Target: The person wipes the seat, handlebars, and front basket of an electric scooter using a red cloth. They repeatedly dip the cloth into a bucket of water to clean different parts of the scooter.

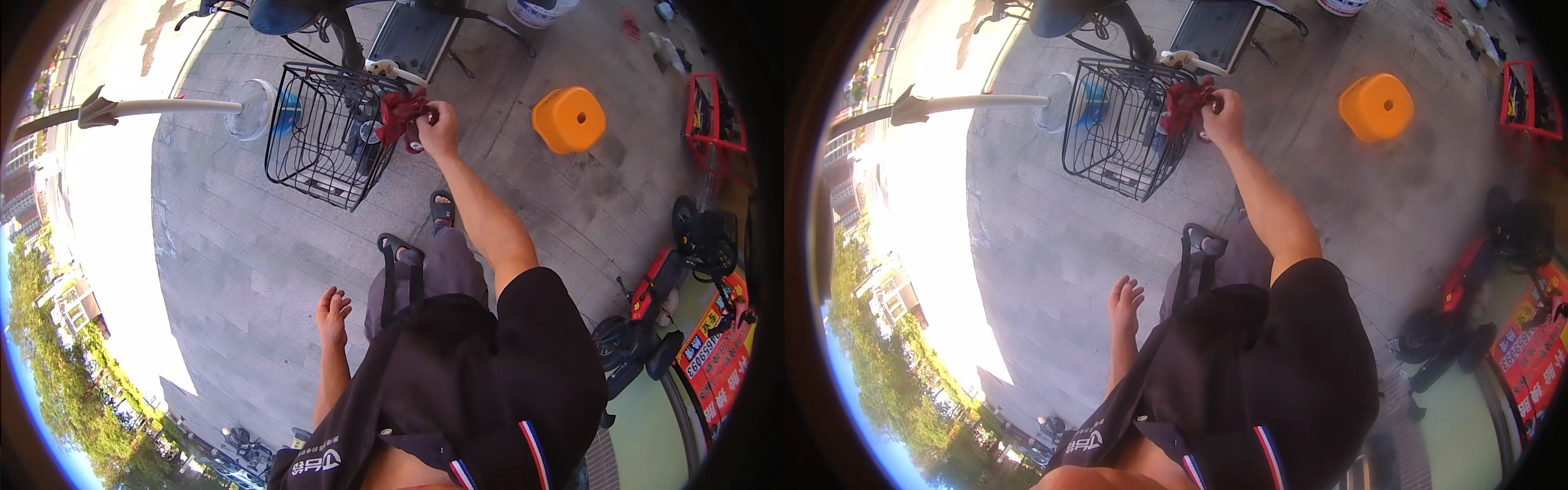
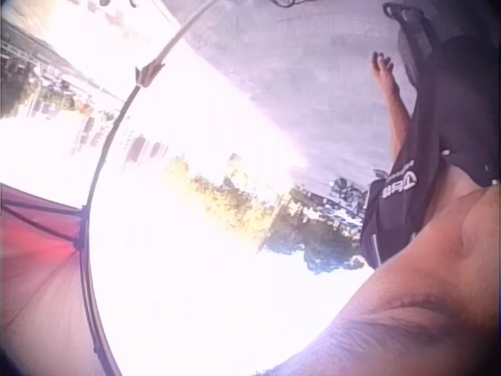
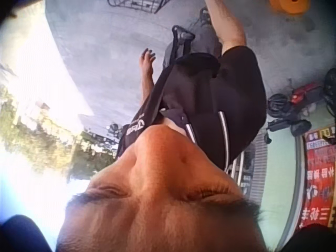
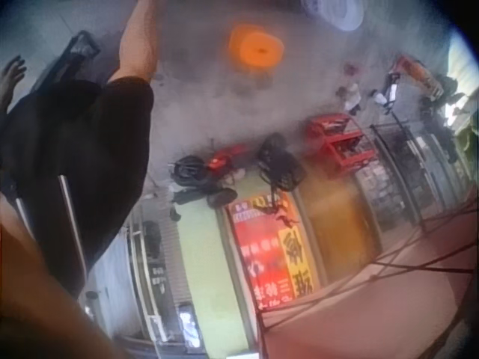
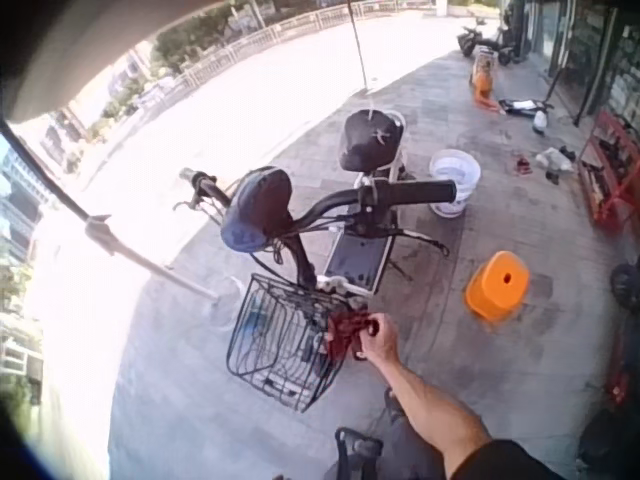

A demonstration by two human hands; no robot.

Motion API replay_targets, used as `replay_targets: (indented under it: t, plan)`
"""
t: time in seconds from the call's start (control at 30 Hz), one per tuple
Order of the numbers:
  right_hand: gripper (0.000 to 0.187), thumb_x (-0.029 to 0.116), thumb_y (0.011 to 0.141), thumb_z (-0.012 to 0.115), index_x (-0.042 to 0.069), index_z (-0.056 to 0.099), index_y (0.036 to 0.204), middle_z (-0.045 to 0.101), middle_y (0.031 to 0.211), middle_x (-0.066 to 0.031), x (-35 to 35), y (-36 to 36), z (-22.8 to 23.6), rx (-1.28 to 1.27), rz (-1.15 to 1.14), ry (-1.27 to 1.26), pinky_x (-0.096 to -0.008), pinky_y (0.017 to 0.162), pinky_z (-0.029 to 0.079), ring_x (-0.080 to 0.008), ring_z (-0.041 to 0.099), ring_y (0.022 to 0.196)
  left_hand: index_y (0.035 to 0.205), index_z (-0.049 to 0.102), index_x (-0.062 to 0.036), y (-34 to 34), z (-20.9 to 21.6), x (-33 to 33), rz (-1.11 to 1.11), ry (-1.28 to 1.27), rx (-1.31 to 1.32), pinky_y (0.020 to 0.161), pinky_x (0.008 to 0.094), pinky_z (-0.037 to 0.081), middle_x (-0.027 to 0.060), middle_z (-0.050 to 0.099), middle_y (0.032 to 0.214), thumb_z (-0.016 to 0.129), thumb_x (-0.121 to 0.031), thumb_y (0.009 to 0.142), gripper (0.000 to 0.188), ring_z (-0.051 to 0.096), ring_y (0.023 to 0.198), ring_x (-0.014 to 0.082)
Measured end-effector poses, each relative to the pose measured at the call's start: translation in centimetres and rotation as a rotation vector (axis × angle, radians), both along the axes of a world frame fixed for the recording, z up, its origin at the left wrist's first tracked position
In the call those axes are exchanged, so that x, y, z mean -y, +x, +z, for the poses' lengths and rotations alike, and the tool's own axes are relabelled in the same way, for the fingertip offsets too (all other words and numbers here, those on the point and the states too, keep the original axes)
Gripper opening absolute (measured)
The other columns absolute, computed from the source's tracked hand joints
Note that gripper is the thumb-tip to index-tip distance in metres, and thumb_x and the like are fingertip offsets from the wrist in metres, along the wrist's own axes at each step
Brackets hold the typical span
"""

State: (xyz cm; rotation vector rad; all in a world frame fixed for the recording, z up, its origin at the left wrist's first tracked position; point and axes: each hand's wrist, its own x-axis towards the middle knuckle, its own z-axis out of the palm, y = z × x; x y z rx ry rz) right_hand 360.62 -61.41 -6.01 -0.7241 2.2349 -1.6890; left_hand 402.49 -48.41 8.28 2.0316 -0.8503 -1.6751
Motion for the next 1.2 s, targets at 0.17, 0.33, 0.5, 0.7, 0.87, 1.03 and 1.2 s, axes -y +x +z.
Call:
replay_targets:
  t: [0.17, 0.33, 0.5, 0.7, 0.87, 1.03, 1.2]
  plan:
    - [0.037, -0.007, 0.086, 0.055, 0.006, 0.057, 0.120, 0.064, 0.113, -0.0090, 5.0, -2.5, -4.4, 0.390, 0.057, -0.345, -0.0311, 0.087, 0.050, -0.0192, 0.063, 0.099, 0.134, 0.050, -0.0009, 3.4, 0.8, -0.9, -0.031, 0.061, 0.085, 0.077, 0.0300, 0.052, 0.0103, 0.063, 0.119, 0.060, -0.024, 0.097, 0.044, 0.064, 0.092, 0.0170]
    - [0.041, -0.004, 0.083, 0.054, 0.007, 0.056, 0.123, 0.062, 0.116, -0.0174, 1.5, 10.7, -6.4, 0.030, -0.085, -0.159, -0.0381, 0.084, 0.050, -0.0363, 0.062, 0.103, 0.134, 0.050, -0.0008, 6.5, 0.5, -1.9, -0.057, 0.095, 0.084, 0.077, 0.0298, 0.052, 0.0102, 0.063, 0.118, 0.061, -0.024, 0.097, 0.045, 0.064, 0.091, 0.0170]
    - [0.041, -0.001, 0.082, 0.053, 0.007, 0.053, 0.122, 0.061, 0.110, -0.0224, -4.7, 23.1, -6.2, 0.315, 0.034, 0.071, -0.0480, 0.081, 0.049, -0.0427, 0.060, 0.101, 0.133, 0.050, -0.0011, 10.5, -1.3, -1.8, -0.126, 0.123, 0.090, 0.075, 0.0282, 0.052, 0.0096, 0.063, 0.116, 0.062, -0.024, 0.097, 0.045, 0.064, 0.092, 0.0168]
    - [0.030, 0.012, 0.079, 0.059, 0.002, 0.064, 0.108, 0.066, 0.096, -0.0253, -5.9, 23.6, -8.5, 0.664, 0.460, 0.303, -0.0427, 0.077, 0.054, -0.0409, 0.066, 0.090, 0.136, 0.047, -0.0016, 14.4, -2.1, -0.5, -0.185, 0.127, 0.178, 0.081, 0.0338, 0.054, 0.0166, 0.060, 0.125, 0.059, -0.026, 0.097, 0.048, 0.065, 0.101, 0.0257]
    - [0.026, 0.006, 0.083, 0.052, -0.001, 0.066, 0.104, 0.068, 0.090, -0.0124, 0.1, 6.8, -10.7, 1.015, 0.088, 0.221, -0.0343, 0.065, 0.054, -0.0219, 0.066, 0.077, 0.134, 0.049, -0.0018, 14.8, -1.2, -3.6, 0.023, 0.105, 0.221, 0.073, 0.0293, 0.053, 0.0121, 0.063, 0.116, 0.061, -0.024, 0.097, 0.044, 0.064, 0.092, 0.0196]
    - [0.024, 0.003, 0.079, 0.058, 0.003, 0.064, 0.102, 0.066, 0.089, -0.0126, 7.1, -2.4, -12.7, 0.322, -0.209, -0.012, -0.0354, 0.070, 0.052, -0.0253, 0.066, 0.083, 0.136, 0.046, 0.0002, 10.9, -3.1, -9.2, -0.011, 0.270, 0.235, 0.075, 0.0317, 0.055, 0.0159, 0.063, 0.117, 0.059, -0.022, 0.097, 0.047, 0.067, 0.097, 0.0250]
    - [0.025, 0.001, 0.079, 0.058, 0.003, 0.060, 0.104, 0.059, 0.105, -0.0153, 4.3, 6.4, -14.9, 0.371, -0.373, -0.011, -0.0369, 0.081, 0.049, -0.0286, 0.061, 0.091, 0.137, 0.045, 0.0019, 7.1, -4.0, -12.4, -0.080, 0.343, 0.223, 0.080, 0.0337, 0.054, 0.0170, 0.062, 0.121, 0.059, -0.026, 0.097, 0.051, 0.065, 0.101, 0.0260]
